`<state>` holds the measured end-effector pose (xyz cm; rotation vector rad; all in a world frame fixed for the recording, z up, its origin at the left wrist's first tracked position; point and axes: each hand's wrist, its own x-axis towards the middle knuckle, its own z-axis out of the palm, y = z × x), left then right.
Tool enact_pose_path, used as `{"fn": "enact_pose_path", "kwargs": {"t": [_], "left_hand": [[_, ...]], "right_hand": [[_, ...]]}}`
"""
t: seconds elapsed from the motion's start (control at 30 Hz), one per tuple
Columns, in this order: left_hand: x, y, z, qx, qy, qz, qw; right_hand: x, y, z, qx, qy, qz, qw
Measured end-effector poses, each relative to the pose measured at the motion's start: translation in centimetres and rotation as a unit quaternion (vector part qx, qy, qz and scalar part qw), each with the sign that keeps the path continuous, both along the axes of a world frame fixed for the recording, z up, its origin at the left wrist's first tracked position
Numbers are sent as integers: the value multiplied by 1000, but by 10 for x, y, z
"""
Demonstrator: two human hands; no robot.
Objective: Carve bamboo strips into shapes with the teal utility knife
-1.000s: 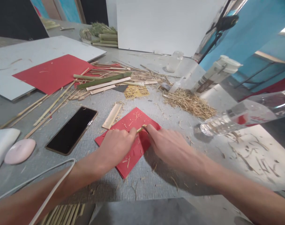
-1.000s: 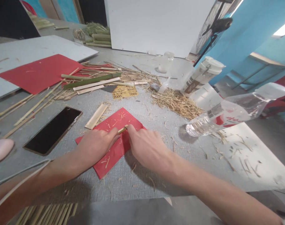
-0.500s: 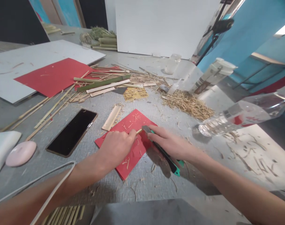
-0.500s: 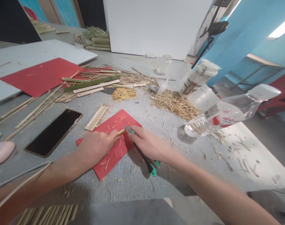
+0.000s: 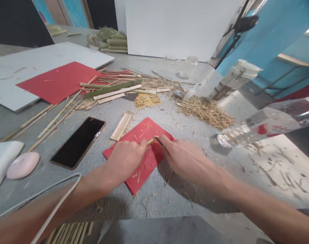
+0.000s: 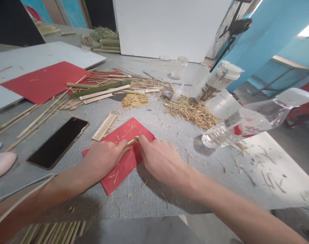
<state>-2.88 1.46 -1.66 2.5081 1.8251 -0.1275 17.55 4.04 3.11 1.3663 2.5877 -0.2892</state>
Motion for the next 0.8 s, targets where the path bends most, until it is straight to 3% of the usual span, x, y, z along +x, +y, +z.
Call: {"fn": "enact_pose_path", "kwargs": {"t": [0.17,0.6,0.8], "left_hand": [[1,0,4,-27,8,3,1000],[4,-2,8,-18,17,-4,1000],[4,-1,7,-22,27,-9,999]], "right_hand": [[-4,-3,2,13,-44,20,999],[3,2,-3,-25,58,13,998],[-3,-4,-4,-20,40,-1,999]]}}
